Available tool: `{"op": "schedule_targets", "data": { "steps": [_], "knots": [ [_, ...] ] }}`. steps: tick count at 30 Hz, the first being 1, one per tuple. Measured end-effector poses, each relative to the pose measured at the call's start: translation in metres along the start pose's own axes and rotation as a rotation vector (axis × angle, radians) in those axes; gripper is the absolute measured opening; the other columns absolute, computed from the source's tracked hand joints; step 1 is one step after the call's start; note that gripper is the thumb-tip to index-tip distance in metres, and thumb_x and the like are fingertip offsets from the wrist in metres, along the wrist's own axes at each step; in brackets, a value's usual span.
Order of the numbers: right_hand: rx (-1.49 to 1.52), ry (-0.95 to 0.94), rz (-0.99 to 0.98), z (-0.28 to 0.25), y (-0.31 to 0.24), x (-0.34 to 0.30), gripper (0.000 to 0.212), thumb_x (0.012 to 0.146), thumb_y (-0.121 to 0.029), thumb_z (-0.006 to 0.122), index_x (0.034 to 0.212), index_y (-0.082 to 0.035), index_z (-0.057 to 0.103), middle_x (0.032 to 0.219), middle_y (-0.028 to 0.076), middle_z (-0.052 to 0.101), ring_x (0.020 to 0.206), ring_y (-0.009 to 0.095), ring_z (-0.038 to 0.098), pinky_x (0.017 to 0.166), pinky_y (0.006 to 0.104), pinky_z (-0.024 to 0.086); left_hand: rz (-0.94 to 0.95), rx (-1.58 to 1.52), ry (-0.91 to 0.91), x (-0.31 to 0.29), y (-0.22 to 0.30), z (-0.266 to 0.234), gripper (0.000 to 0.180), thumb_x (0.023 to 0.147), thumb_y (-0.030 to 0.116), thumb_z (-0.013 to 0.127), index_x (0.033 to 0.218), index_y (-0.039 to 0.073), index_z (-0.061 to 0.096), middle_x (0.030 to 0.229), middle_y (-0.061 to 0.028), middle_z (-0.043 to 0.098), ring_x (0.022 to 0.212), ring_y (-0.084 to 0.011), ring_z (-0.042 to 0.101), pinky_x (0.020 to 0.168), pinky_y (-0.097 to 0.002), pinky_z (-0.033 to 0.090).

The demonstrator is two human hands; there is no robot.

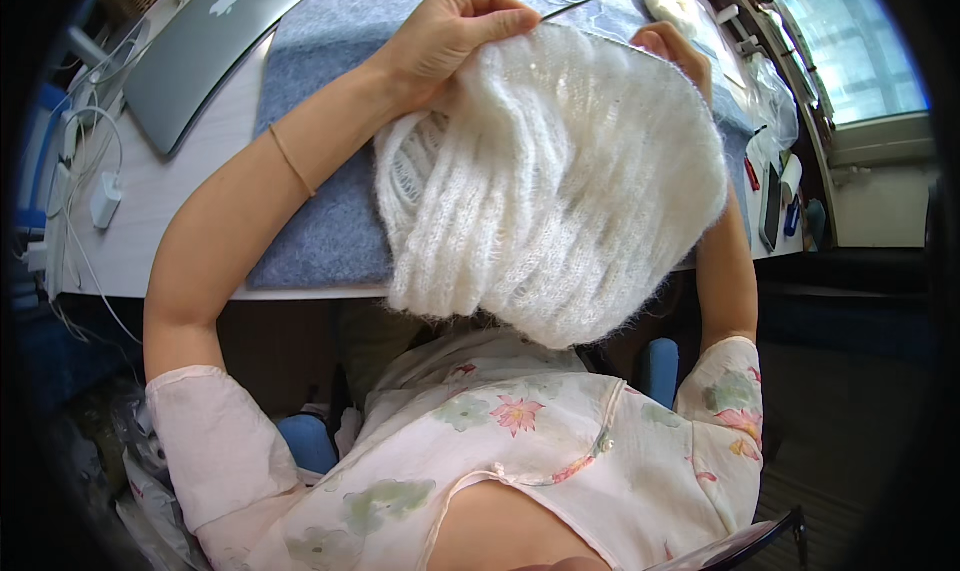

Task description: The person knits a white fabric using knitting needles and white yarn. They repeatedly loop the yarn and pull it through stitches to extend the fabric. The person occasionally lifts the fabric to check its size and shape before continuing to knit.

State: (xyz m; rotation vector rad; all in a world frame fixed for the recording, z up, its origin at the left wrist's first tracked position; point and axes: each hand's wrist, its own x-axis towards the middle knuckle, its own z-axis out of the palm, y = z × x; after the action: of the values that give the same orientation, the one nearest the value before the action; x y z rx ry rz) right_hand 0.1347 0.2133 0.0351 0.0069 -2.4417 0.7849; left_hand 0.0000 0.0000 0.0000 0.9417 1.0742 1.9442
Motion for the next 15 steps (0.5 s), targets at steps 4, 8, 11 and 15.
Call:
{"op": "schedule_targets", "data": {
  "steps": [4,8,11,15],
  "knots": [
    [-0.067,-0.084,0.071,0.037,0.000,0.017,0.017,0.084,-0.022,0.056,0.080,-0.005,0.054,0.056,0.010,0.055,0.047,0.024,0.051,0.047,0.0329,0.040,-0.093,0.236,0.063,0.003,0.007,0.010,0.011,0.084,0.014,0.061,0.084,0.002,0.060,0.079,-0.0008,0.060,0.069,-0.0042,0.053,0.064,-0.0180,0.043],
    [-0.062,-0.181,-0.001,0.033,0.009,0.027,0.010,0.082,-0.016,0.059,0.081,-0.006,0.057,0.054,0.006,0.052,0.043,0.018,0.049,0.042,0.0289,0.037,-0.117,0.285,0.085,-0.013,0.014,0.019,0.009,0.080,0.008,0.064,0.084,0.001,0.061,0.077,-0.0007,0.061,0.068,-0.0038,0.053,0.062,-0.0174,0.042],
    [-0.026,-0.241,-0.145,0.028,0.004,0.023,0.006,0.077,-0.012,0.062,0.080,-0.007,0.058,0.057,0.006,0.055,0.047,0.019,0.053,0.044,0.0284,0.039,-0.019,0.379,0.169,-0.022,0.013,0.033,0.009,0.079,0.007,0.065,0.083,0.001,0.062,0.072,0.0001,0.059,0.063,-0.0039,0.051,0.055,-0.0168,0.039],
    [0.080,-0.183,-0.225,0.014,0.002,0.006,0.009,0.074,-0.010,0.064,0.081,-0.006,0.059,0.064,0.007,0.058,0.053,0.021,0.055,0.049,0.0301,0.043,0.035,0.436,0.209,-0.035,0.010,0.046,0.007,0.079,0.006,0.064,0.083,0.001,0.061,0.072,-0.0006,0.058,0.061,-0.0039,0.048,0.053,-0.0166,0.036]
  ]
}}
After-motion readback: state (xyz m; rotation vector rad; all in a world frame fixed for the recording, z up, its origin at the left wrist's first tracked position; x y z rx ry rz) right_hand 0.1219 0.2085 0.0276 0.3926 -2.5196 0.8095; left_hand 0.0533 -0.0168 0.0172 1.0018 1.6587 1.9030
